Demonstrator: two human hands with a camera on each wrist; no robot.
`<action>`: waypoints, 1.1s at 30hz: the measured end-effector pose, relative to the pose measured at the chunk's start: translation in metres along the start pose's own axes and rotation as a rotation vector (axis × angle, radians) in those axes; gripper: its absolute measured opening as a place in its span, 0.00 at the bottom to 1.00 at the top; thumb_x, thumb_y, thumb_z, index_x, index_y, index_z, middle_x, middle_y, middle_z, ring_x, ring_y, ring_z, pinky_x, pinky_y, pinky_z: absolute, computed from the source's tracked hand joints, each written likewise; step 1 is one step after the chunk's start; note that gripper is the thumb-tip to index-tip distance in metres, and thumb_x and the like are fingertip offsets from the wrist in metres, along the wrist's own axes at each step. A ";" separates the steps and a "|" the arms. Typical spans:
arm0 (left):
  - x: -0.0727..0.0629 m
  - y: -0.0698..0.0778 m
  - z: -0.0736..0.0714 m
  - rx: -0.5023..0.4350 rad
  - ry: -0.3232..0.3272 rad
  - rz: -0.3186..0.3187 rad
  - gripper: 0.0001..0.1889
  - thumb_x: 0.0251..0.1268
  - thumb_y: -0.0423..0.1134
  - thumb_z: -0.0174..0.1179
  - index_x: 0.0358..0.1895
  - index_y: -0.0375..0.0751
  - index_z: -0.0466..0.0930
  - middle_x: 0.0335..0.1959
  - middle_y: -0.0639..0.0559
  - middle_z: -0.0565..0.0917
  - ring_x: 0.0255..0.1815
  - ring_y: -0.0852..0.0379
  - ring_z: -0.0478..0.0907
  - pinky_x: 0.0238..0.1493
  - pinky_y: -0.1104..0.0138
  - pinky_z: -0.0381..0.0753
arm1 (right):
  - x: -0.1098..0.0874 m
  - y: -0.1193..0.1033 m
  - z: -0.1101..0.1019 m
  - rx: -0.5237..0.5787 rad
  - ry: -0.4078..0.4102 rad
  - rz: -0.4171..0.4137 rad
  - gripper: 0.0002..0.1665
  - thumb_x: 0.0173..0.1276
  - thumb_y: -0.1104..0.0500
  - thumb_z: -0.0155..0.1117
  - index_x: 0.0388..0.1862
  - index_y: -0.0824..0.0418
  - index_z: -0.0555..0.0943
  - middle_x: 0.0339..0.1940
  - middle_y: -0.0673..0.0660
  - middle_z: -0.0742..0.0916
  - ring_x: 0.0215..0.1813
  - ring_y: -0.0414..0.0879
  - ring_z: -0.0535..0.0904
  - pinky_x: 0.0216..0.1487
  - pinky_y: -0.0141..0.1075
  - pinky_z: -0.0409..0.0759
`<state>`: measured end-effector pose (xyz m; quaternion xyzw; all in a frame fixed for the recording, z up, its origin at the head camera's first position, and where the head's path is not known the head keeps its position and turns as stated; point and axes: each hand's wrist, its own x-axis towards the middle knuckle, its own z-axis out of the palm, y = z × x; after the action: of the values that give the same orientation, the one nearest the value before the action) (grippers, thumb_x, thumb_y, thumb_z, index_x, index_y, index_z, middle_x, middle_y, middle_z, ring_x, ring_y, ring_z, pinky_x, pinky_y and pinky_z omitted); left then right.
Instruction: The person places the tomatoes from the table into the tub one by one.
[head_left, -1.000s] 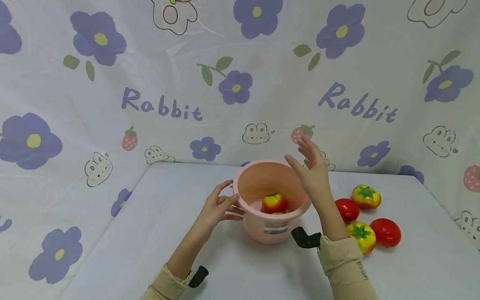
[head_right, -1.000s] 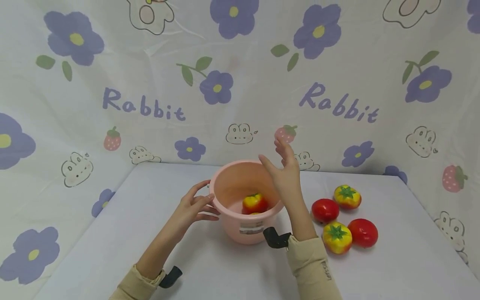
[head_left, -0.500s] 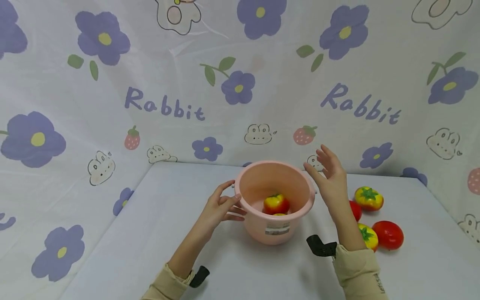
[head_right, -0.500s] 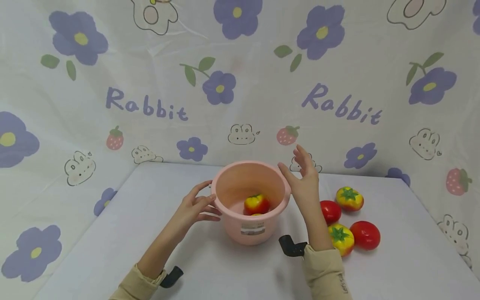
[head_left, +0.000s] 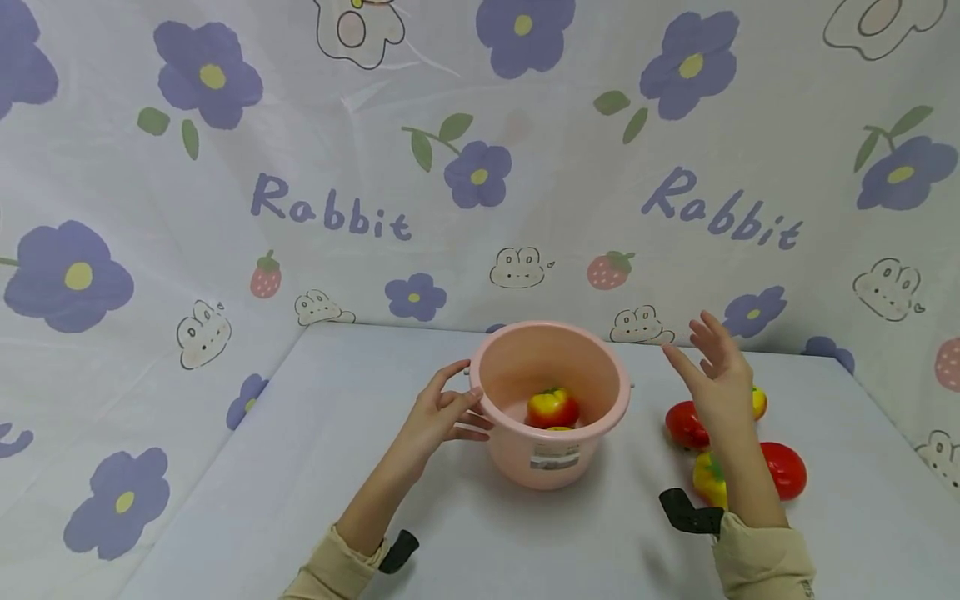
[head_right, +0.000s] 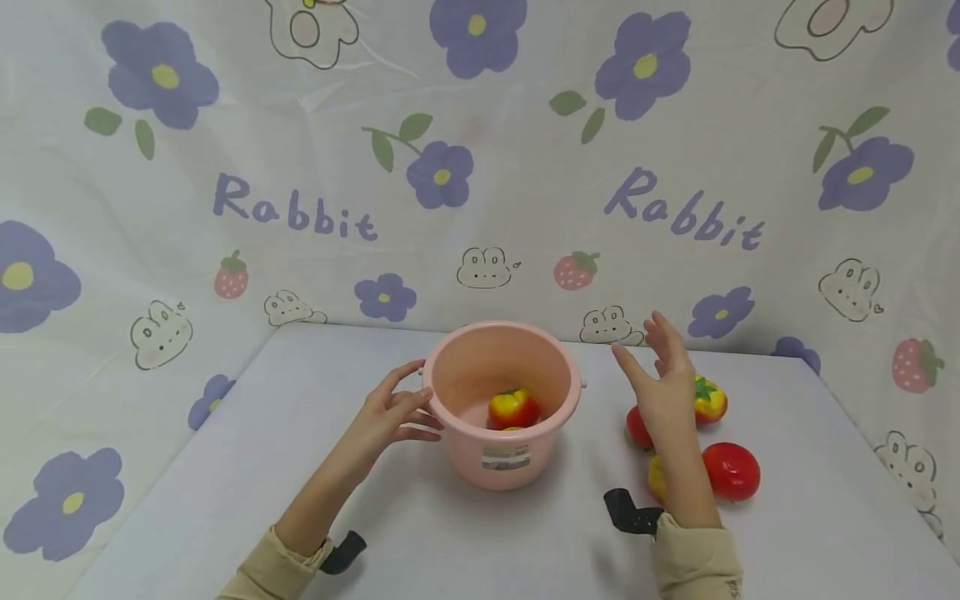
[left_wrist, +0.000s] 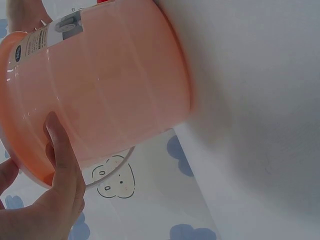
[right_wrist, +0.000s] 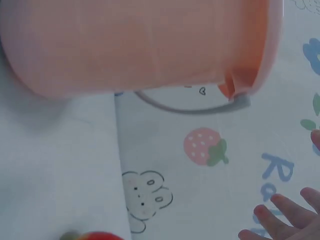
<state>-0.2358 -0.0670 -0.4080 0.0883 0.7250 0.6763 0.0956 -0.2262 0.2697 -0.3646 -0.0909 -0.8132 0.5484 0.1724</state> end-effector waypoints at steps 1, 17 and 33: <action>0.000 0.000 0.000 0.000 0.000 0.000 0.31 0.70 0.48 0.58 0.73 0.54 0.57 0.46 0.35 0.84 0.42 0.45 0.88 0.44 0.55 0.88 | 0.000 0.002 -0.002 -0.006 0.001 0.007 0.43 0.70 0.44 0.59 0.79 0.39 0.50 0.79 0.54 0.63 0.80 0.53 0.57 0.78 0.53 0.57; -0.001 0.000 0.001 0.003 0.005 -0.002 0.32 0.70 0.47 0.58 0.73 0.54 0.57 0.46 0.36 0.84 0.42 0.44 0.88 0.45 0.55 0.88 | -0.007 0.026 -0.033 -0.081 0.040 0.042 0.43 0.71 0.43 0.57 0.79 0.39 0.49 0.79 0.57 0.62 0.80 0.57 0.56 0.77 0.56 0.58; 0.001 -0.001 -0.001 0.005 -0.005 0.002 0.31 0.70 0.48 0.58 0.73 0.55 0.57 0.46 0.35 0.84 0.42 0.46 0.88 0.45 0.55 0.88 | -0.013 0.057 -0.057 -0.093 0.085 0.149 0.43 0.72 0.40 0.55 0.79 0.36 0.47 0.80 0.55 0.60 0.81 0.52 0.53 0.79 0.53 0.54</action>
<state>-0.2367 -0.0674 -0.4090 0.0911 0.7262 0.6745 0.0966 -0.1953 0.3359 -0.4002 -0.1822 -0.8208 0.5168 0.1612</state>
